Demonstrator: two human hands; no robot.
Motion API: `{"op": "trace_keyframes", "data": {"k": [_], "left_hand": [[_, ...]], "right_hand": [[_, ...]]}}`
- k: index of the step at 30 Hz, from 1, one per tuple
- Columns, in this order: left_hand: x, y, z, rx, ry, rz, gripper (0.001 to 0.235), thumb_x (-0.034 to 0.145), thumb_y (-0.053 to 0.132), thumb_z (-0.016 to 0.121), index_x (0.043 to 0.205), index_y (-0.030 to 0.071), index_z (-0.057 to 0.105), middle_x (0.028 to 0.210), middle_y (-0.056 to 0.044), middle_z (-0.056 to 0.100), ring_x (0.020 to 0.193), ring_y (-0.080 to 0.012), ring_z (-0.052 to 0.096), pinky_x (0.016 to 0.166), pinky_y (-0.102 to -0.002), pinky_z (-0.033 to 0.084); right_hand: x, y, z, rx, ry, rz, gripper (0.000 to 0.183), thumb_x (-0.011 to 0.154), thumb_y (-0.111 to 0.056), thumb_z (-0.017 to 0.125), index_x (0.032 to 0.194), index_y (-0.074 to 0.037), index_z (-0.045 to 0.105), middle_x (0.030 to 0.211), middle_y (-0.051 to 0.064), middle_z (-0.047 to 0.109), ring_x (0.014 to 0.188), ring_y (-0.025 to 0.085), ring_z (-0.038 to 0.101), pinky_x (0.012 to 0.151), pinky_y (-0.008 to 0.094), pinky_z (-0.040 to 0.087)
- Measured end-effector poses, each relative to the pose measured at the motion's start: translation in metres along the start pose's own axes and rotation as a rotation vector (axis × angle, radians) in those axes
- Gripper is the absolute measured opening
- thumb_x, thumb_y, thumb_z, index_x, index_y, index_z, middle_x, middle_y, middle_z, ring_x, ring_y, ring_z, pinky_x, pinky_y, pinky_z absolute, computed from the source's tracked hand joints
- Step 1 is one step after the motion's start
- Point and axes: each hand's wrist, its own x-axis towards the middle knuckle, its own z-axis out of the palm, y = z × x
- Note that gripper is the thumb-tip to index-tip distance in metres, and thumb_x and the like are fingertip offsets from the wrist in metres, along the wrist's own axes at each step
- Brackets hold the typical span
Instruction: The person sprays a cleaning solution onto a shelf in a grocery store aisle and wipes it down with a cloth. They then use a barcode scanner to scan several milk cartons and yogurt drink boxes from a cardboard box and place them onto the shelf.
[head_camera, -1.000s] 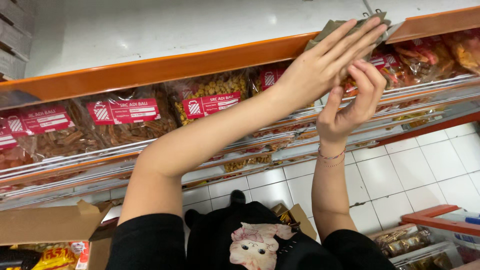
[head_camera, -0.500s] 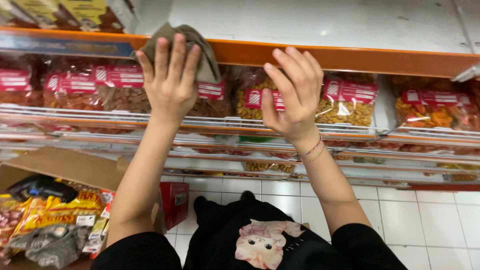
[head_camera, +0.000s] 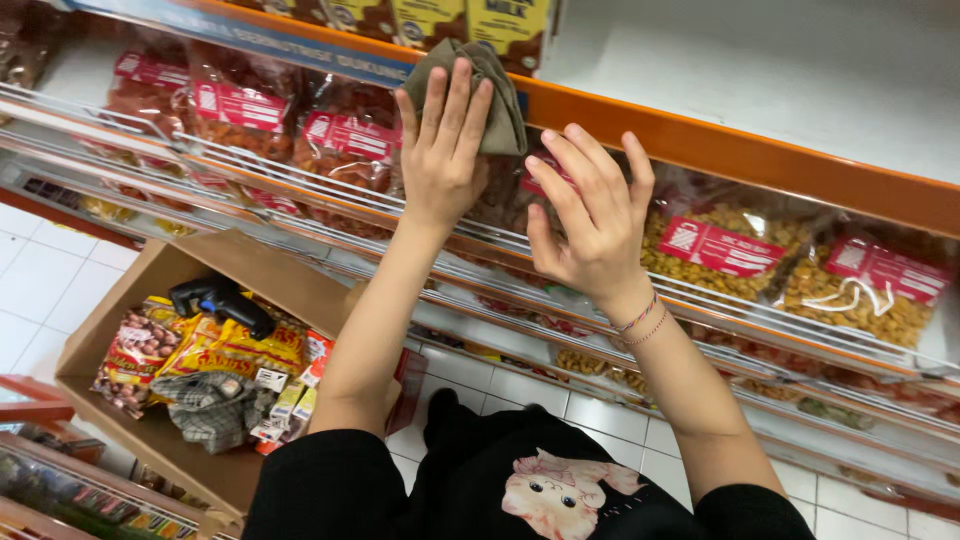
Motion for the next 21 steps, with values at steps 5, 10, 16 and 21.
{"op": "trace_keyframes", "data": {"k": [5, 10, 16, 21], "left_hand": [[-0.004, -0.083, -0.017, -0.146, 0.093, -0.23, 0.077, 0.097, -0.002, 0.054, 0.167, 0.01, 0.025, 0.176, -0.009, 0.016, 0.162, -0.0281, 0.007, 0.134, -0.052, 0.003], [-0.013, -0.179, -0.041, -0.267, 0.208, -0.374, 0.065, 0.116, 0.005, 0.051, 0.168, 0.017, 0.015, 0.176, -0.002, 0.006, 0.162, -0.0235, 0.002, 0.132, -0.047, 0.002], [-0.025, -0.263, -0.05, -0.273, 0.28, -0.427, 0.054, 0.121, 0.01, 0.048, 0.166, 0.017, 0.02, 0.174, -0.005, 0.013, 0.16, -0.0245, 0.006, 0.133, -0.045, 0.003], [-0.025, -0.316, -0.068, -0.357, 0.313, -0.64, 0.033, 0.116, 0.014, 0.05, 0.148, 0.006, 0.049, 0.147, -0.017, 0.057, 0.143, -0.0339, 0.048, 0.126, -0.042, 0.024]], "right_hand": [[0.028, -0.026, 0.039, 0.028, -0.001, -0.029, 0.038, 0.093, -0.009, 0.074, 0.13, -0.005, 0.067, 0.143, 0.012, 0.062, 0.139, 0.031, 0.056, 0.125, 0.056, 0.025], [0.057, -0.055, 0.081, 0.057, -0.019, -0.04, 0.038, 0.092, -0.008, 0.074, 0.129, -0.005, 0.067, 0.143, 0.013, 0.062, 0.139, 0.031, 0.056, 0.125, 0.057, 0.024], [0.083, -0.087, 0.128, 0.076, -0.042, -0.039, 0.038, 0.092, -0.006, 0.075, 0.129, -0.005, 0.068, 0.143, 0.013, 0.062, 0.14, 0.031, 0.056, 0.125, 0.057, 0.024], [0.086, -0.106, 0.154, 0.08, -0.079, -0.023, 0.037, 0.094, -0.006, 0.076, 0.13, -0.005, 0.068, 0.145, 0.014, 0.061, 0.141, 0.032, 0.055, 0.127, 0.057, 0.023]]}}
